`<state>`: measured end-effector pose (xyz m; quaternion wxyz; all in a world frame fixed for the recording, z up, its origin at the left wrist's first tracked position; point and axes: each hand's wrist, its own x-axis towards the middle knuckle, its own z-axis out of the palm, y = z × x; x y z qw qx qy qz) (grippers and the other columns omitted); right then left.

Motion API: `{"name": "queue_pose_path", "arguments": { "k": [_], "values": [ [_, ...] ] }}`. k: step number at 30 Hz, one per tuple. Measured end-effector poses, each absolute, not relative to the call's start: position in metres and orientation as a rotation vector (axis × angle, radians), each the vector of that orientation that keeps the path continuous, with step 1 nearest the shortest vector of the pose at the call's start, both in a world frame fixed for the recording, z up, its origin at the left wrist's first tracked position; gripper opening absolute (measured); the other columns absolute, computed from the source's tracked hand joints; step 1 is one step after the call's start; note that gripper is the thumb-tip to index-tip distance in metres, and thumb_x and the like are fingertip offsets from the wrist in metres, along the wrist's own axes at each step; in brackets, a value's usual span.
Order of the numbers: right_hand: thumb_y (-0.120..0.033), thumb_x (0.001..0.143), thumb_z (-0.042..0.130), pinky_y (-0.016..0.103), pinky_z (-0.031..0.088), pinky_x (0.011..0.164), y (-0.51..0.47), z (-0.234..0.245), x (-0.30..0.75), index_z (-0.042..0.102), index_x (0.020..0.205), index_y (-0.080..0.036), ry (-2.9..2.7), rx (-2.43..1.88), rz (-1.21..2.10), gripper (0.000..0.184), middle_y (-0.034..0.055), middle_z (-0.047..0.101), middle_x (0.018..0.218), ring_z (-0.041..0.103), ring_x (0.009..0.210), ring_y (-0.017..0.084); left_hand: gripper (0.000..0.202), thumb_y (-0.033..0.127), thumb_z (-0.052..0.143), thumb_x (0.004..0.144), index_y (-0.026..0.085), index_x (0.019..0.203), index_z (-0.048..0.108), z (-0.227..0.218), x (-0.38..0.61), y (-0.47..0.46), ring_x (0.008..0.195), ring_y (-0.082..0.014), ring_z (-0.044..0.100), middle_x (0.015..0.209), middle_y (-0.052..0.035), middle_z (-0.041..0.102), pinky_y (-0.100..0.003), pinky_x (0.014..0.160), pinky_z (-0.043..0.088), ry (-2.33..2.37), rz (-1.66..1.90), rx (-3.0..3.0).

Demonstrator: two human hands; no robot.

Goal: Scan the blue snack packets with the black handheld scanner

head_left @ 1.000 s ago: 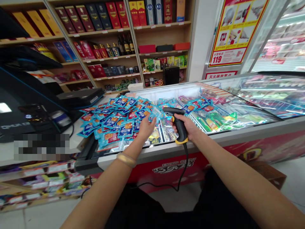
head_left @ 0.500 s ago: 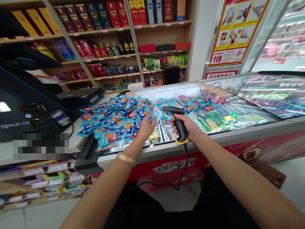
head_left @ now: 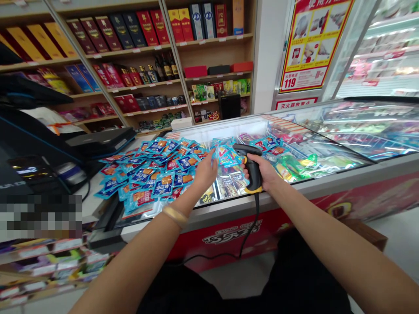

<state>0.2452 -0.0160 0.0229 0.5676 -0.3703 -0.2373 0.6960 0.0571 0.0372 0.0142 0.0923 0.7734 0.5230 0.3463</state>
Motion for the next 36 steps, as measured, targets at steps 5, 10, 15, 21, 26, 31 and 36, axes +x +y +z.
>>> {"name": "queue_pose_path", "arguments": {
  "k": [5,10,15,21,26,31,36],
  "values": [
    [-0.027,0.091,0.048,0.016,0.044,0.037,-0.013,0.025,0.299,0.057,0.073,-0.013,-0.470,-0.882,1.498,0.025,0.0017,0.055,0.056,0.049,0.042,0.008,0.050,0.011,0.032,0.093,0.015,0.141,0.041,0.013,0.132,0.052,0.119,-0.0223,0.055,0.134,-0.0159,0.054,-0.035,0.098,0.044,1.312,0.805,2.644],
    [-0.026,0.091,0.047,0.015,0.044,0.037,-0.013,0.018,0.328,0.055,0.072,-0.014,-0.371,-0.896,1.394,0.024,0.0008,0.052,0.052,0.047,0.041,0.008,0.047,0.029,0.038,0.095,0.021,0.142,0.040,0.001,0.187,0.054,0.137,-0.0299,0.036,0.148,-0.0166,0.039,-0.048,0.110,0.031,1.384,0.491,2.809],
    [-0.026,0.088,0.050,0.017,0.044,0.037,-0.015,0.016,0.326,0.055,0.073,-0.015,-0.378,-0.879,1.403,0.020,0.0010,0.053,0.053,0.048,0.041,0.009,0.079,0.068,0.039,0.085,0.028,0.150,0.022,0.000,0.196,0.051,0.146,-0.0361,0.008,0.159,-0.0106,0.018,-0.060,0.115,0.012,1.422,0.255,2.716],
    [-0.025,0.088,0.050,0.017,0.044,0.036,-0.019,0.015,0.322,0.057,0.073,-0.014,-0.453,-0.922,1.367,0.020,0.0015,0.055,0.056,0.048,0.041,0.009,0.066,0.048,0.043,0.092,0.024,0.149,0.024,0.013,0.150,0.045,0.146,-0.0321,0.014,0.158,-0.0138,0.019,-0.057,0.114,0.015,1.480,0.518,2.721],
    [-0.025,0.090,0.049,0.016,0.045,0.038,-0.021,0.019,0.290,0.058,0.072,-0.013,-0.523,-0.880,1.421,0.023,0.0021,0.056,0.059,0.049,0.043,0.008,0.059,0.034,0.053,0.087,0.014,0.141,0.039,0.021,0.059,0.039,0.137,-0.0313,0.034,0.147,-0.0196,0.037,-0.050,0.111,0.029,1.730,0.880,2.668],
    [-0.027,0.091,0.050,0.017,0.044,0.037,-0.021,0.027,0.220,0.058,0.070,-0.013,-0.545,-0.850,1.614,0.026,0.0014,0.055,0.057,0.048,0.042,0.008,0.059,0.036,0.056,0.082,0.018,0.138,0.045,0.021,-0.024,0.015,0.128,-0.0352,0.044,0.141,-0.0186,0.045,-0.051,0.102,0.038,2.254,0.986,2.368],
    [-0.026,0.092,0.048,0.016,0.044,0.037,-0.021,0.022,0.173,0.059,0.071,-0.012,-0.611,-0.800,1.805,0.028,0.0003,0.054,0.057,0.049,0.041,0.007,0.069,0.044,0.052,0.082,0.013,0.142,0.039,0.007,-0.051,-0.013,0.124,-0.0380,0.045,0.135,-0.0224,0.049,-0.053,0.101,0.036,2.516,0.823,2.218]
  ]
}}
